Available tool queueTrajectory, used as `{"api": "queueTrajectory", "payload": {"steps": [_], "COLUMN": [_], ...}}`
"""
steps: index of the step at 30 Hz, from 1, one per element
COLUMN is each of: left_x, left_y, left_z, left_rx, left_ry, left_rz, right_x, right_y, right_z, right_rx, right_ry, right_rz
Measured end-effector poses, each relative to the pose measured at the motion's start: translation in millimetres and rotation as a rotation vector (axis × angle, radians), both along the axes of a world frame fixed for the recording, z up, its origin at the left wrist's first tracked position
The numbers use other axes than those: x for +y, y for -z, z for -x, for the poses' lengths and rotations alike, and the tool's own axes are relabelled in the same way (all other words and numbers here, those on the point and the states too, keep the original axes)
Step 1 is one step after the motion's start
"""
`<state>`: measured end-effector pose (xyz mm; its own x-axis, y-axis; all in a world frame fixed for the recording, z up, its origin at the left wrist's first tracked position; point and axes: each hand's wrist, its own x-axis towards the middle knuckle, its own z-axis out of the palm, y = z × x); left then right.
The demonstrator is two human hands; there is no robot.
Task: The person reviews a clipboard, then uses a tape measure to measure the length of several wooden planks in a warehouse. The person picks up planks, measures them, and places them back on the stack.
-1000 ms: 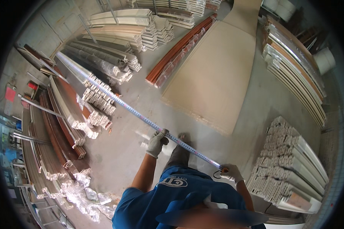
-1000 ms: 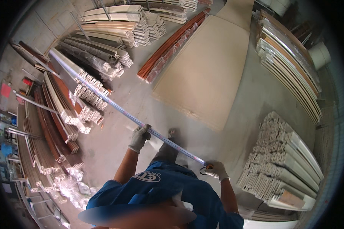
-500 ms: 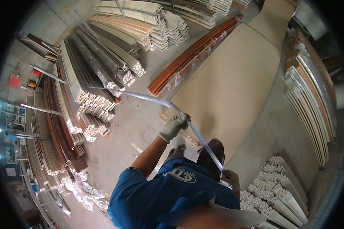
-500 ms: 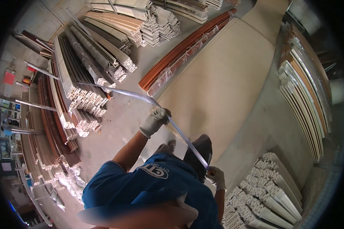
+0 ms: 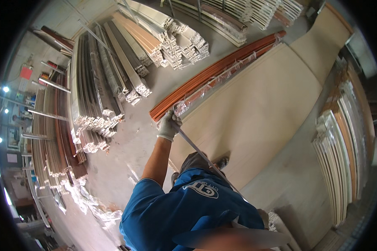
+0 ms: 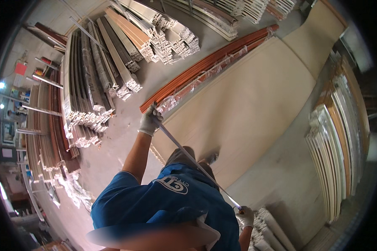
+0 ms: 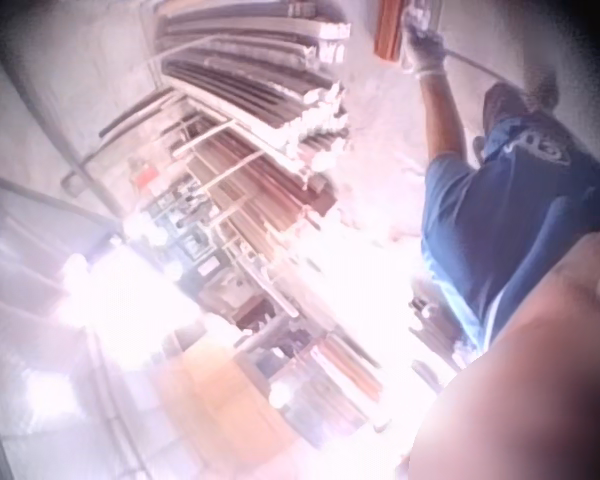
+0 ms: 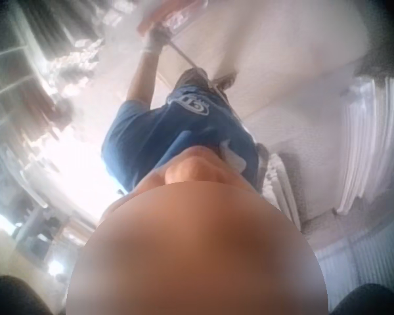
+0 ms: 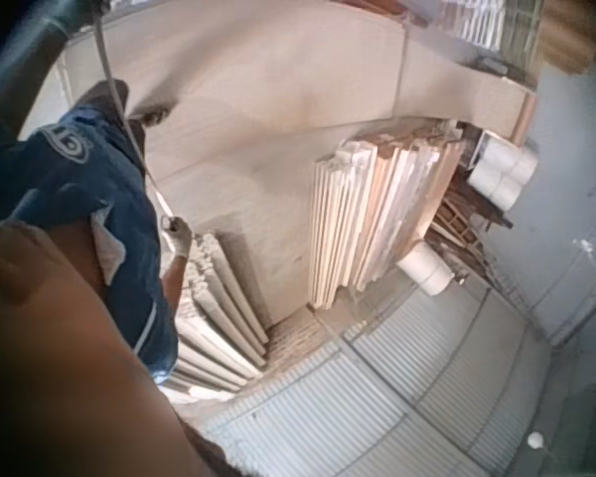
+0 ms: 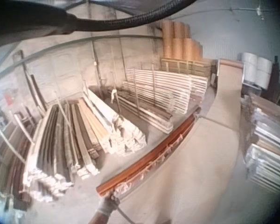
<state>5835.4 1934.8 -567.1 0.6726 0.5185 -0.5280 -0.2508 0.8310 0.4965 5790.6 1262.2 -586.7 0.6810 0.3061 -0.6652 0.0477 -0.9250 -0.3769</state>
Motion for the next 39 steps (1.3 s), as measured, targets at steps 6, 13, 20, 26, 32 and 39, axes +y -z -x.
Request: {"api": "queueTrajectory", "payload": {"steps": [6, 13, 20, 26, 32, 39], "left_x": [-19, -35, -105, -118, -170, -226], "left_y": [8, 56, 78, 75, 95, 83], "left_z": [-119, -306, -501, -643, -781, -889], "left_rx": [0.080, 0.257, 0.469, 0.490, 0.254, 0.040], "left_ry": [-0.096, 0.036, 0.626, 0.886, 0.702, 0.500], "left_rz": [-0.013, -0.210, -0.229, -0.424, -0.292, -0.071], "right_x": [-32, -19, 20, 17, -2, -42], "right_y": [-12, 47, 25, 25, 22, 24], "right_z": [-160, -332, -490, -626, -806, -998], "right_rx": [-0.034, -0.002, 0.176, 0.246, 0.289, 0.403], "right_ry": [0.070, -0.026, -0.139, 0.007, -0.007, 0.074], "right_rz": [-0.063, -0.134, 0.013, -0.035, 0.148, -0.111]}}
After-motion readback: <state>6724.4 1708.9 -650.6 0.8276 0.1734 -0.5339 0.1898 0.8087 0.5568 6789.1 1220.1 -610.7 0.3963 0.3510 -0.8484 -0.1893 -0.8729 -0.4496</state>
